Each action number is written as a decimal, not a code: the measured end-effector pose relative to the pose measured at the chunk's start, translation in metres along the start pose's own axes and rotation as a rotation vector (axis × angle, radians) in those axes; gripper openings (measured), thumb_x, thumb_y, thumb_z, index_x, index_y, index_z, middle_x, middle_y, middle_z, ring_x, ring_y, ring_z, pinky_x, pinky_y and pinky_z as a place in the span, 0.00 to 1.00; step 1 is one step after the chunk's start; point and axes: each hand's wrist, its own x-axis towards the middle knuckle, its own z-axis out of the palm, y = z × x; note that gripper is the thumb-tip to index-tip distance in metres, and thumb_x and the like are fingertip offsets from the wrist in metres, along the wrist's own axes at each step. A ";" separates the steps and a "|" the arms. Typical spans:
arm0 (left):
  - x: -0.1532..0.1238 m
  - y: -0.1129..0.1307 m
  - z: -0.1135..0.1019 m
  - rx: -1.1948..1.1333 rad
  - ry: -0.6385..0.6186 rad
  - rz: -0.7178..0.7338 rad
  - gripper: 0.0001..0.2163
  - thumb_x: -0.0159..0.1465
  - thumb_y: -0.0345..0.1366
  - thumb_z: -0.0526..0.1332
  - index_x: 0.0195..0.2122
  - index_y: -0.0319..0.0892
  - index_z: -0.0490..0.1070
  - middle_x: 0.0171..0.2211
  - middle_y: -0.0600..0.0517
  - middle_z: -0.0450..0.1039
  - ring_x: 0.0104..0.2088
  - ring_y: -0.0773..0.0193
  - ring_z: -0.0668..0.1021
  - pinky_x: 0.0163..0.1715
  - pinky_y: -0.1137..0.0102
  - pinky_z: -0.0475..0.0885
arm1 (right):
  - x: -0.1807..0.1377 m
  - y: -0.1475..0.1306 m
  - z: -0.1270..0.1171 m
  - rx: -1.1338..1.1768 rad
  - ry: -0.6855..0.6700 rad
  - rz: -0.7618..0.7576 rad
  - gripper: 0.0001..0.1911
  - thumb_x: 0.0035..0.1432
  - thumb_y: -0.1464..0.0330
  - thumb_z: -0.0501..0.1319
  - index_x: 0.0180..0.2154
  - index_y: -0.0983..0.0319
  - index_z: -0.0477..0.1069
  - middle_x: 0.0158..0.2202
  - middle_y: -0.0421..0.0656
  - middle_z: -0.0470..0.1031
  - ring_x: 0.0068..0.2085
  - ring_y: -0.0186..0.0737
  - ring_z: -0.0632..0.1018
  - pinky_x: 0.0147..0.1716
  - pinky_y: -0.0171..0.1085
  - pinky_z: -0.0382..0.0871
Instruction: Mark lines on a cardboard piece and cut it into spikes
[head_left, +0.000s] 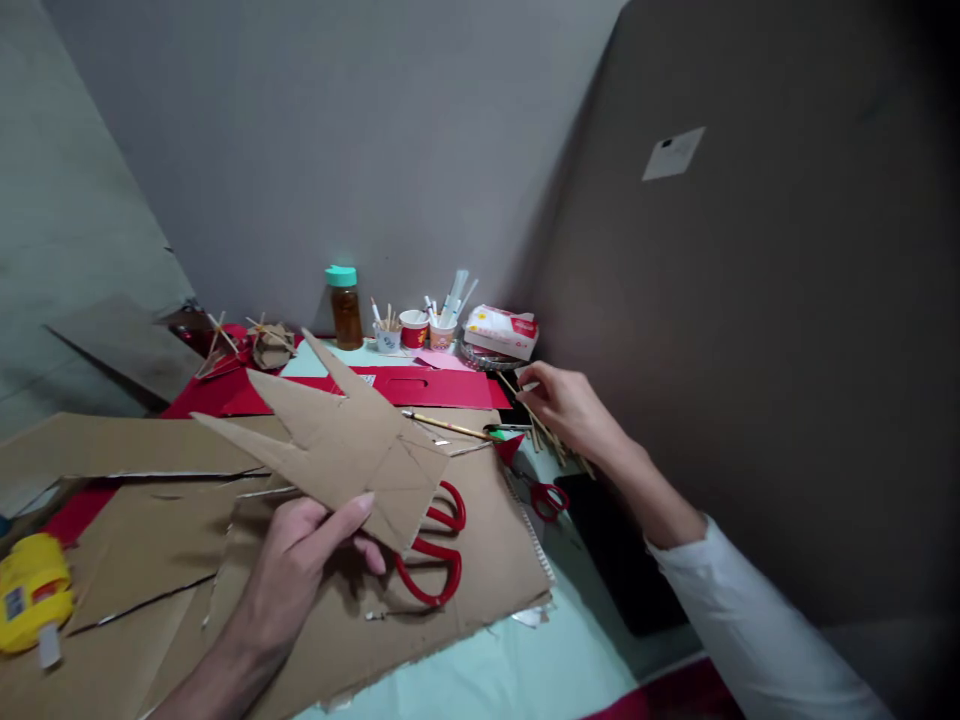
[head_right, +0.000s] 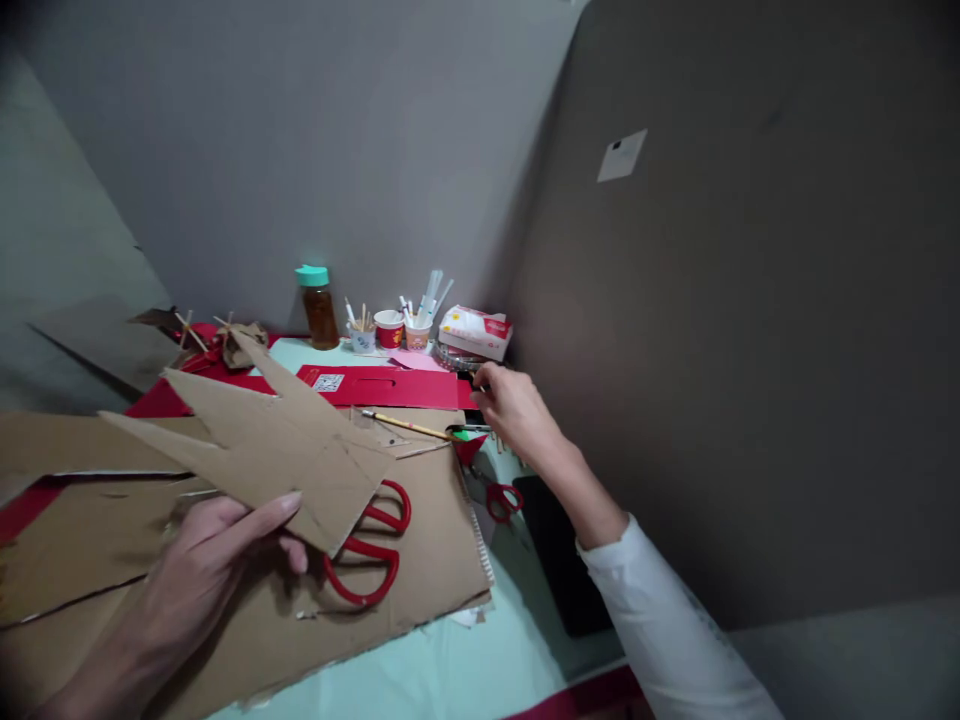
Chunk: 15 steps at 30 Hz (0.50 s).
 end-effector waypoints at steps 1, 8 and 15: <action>0.001 -0.003 0.001 0.007 -0.010 -0.009 0.24 0.63 0.51 0.59 0.17 0.42 0.80 0.19 0.46 0.78 0.23 0.60 0.76 0.31 0.68 0.69 | -0.001 0.007 0.011 -0.036 -0.059 0.029 0.08 0.68 0.67 0.62 0.46 0.64 0.74 0.41 0.43 0.78 0.38 0.39 0.80 0.40 0.42 0.77; 0.011 -0.019 0.005 -0.199 -0.012 -0.122 0.20 0.59 0.48 0.64 0.17 0.40 0.77 0.19 0.45 0.78 0.22 0.60 0.76 0.27 0.68 0.70 | -0.006 0.023 0.067 -0.222 -0.316 0.100 0.17 0.67 0.64 0.63 0.54 0.64 0.71 0.54 0.49 0.74 0.49 0.47 0.79 0.47 0.48 0.76; 0.012 -0.019 0.009 -0.250 -0.058 -0.125 0.18 0.57 0.48 0.65 0.18 0.40 0.77 0.18 0.46 0.79 0.22 0.58 0.78 0.25 0.69 0.70 | 0.008 0.034 0.071 -0.319 -0.351 0.219 0.18 0.67 0.64 0.64 0.54 0.65 0.71 0.54 0.51 0.74 0.49 0.47 0.79 0.48 0.48 0.76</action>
